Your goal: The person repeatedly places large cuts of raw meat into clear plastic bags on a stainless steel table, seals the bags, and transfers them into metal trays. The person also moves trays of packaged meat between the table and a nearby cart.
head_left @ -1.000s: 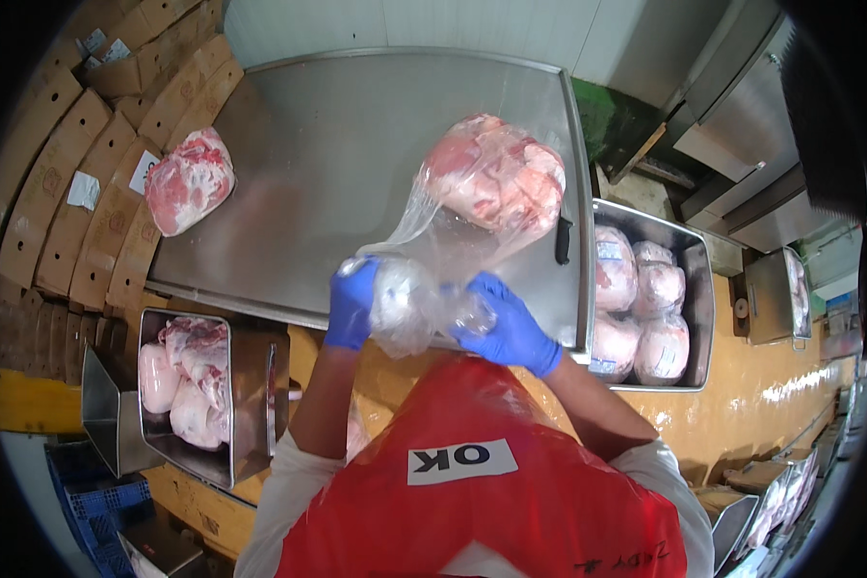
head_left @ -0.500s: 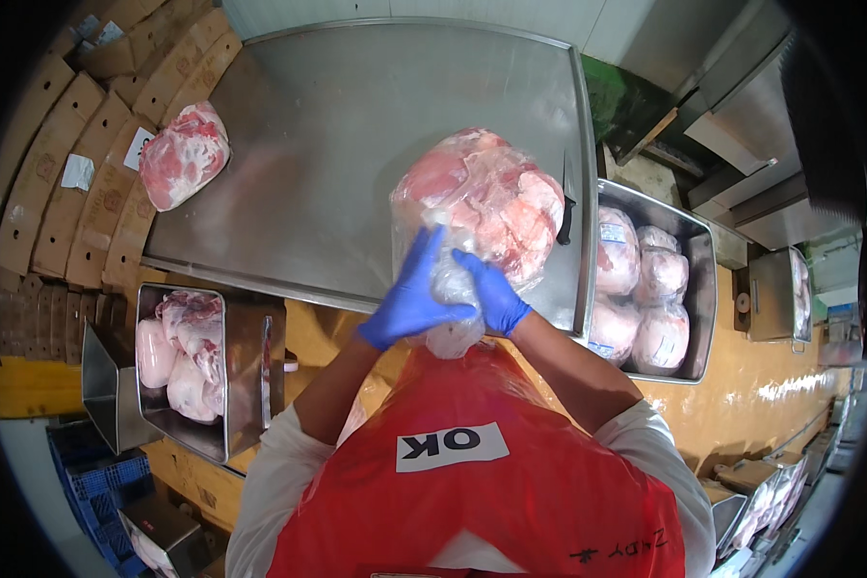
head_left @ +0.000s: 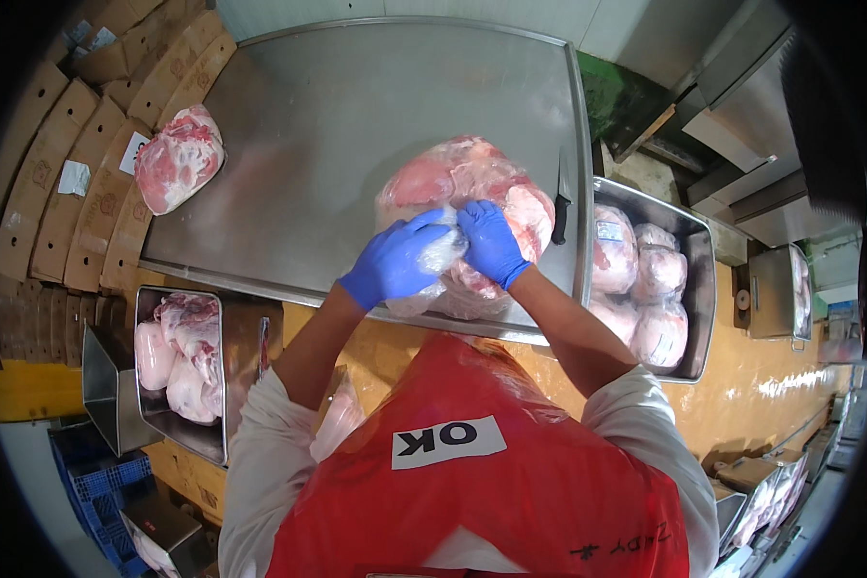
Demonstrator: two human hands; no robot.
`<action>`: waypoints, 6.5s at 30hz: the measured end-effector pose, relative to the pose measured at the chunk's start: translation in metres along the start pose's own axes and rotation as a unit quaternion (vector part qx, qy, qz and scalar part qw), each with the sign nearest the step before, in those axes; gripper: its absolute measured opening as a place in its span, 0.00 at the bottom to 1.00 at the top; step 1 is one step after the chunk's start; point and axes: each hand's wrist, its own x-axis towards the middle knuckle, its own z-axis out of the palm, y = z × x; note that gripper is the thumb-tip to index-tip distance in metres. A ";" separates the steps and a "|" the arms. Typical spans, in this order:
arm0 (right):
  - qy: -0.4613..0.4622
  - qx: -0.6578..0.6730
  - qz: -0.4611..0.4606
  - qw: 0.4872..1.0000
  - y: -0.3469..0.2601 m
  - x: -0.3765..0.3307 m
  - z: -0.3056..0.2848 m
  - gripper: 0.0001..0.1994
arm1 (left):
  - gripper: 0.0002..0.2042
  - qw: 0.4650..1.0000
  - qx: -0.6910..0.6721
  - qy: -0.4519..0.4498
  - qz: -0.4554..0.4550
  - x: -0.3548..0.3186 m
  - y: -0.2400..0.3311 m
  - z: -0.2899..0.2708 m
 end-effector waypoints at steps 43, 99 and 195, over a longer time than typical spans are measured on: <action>0.212 0.285 0.258 0.898 0.194 0.082 -0.030 0.26 | 0.32 0.949 -0.171 0.046 -0.259 0.007 -0.073 -0.036; 0.008 0.634 0.481 0.605 0.063 -0.159 0.077 0.13 | 0.15 0.594 -0.635 0.074 -0.489 -0.145 -0.044 0.090; 0.195 0.410 0.439 0.775 0.151 -0.121 0.062 0.07 | 0.16 0.661 -0.436 0.128 -0.597 -0.129 -0.098 0.075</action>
